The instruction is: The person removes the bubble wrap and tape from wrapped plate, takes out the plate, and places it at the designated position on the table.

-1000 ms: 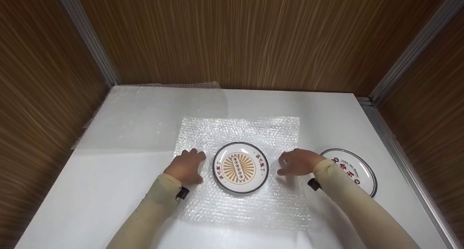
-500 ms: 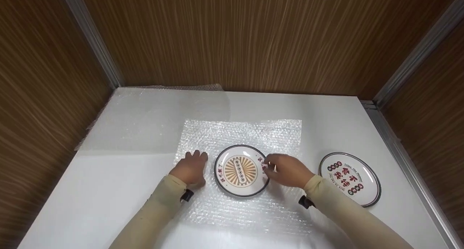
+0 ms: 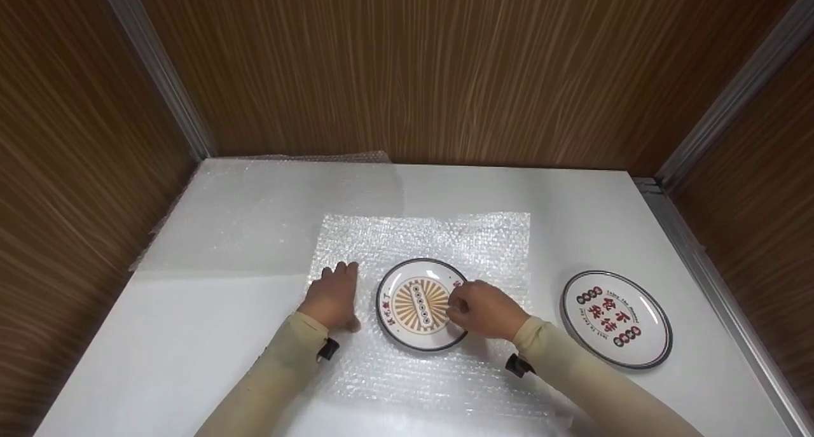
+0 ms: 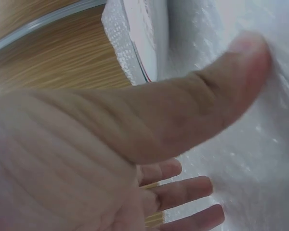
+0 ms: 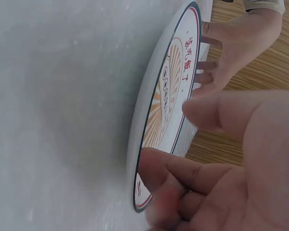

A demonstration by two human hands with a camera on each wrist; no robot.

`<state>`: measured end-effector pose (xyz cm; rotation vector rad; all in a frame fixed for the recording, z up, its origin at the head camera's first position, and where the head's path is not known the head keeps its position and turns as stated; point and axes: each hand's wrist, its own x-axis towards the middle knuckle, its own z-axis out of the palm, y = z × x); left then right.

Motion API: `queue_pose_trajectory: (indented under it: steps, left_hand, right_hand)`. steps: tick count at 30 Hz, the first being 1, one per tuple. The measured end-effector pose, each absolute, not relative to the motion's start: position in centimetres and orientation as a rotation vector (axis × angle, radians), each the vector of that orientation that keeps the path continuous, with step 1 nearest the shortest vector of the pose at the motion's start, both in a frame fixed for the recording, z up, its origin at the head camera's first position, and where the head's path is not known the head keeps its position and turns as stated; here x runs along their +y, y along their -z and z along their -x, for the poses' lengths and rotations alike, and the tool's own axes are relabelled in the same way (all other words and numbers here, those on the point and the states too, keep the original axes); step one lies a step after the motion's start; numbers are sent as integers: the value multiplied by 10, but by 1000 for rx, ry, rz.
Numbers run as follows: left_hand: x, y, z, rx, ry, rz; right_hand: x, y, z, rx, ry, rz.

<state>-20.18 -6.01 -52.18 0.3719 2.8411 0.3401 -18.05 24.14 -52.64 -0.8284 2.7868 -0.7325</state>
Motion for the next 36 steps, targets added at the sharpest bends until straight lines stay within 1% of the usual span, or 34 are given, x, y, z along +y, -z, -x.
queue_pose_trajectory:
  steps: [8, 18, 22, 26, 30, 36]
  left_hand:
    - [-54, 517, 204, 2843, -260, -363]
    - [-60, 514, 204, 2816, -303, -406]
    - [-59, 514, 204, 2815, -289, -418]
    - [-58, 512, 202, 2816, -288, -408]
    - [-57, 514, 202, 2831, -269, -407]
    - [-64, 515, 203, 2798, -320, -430]
  right_hand:
    - [222, 532, 182, 2692, 758, 837]
    - [219, 533, 187, 2589, 840, 807]
    - [225, 531, 194, 2828, 864, 666]
    - [238, 532, 206, 3087, 762, 418]
    - [249, 540, 213, 2925, 771, 278]
    - [261, 549, 226, 2637, 935, 292]
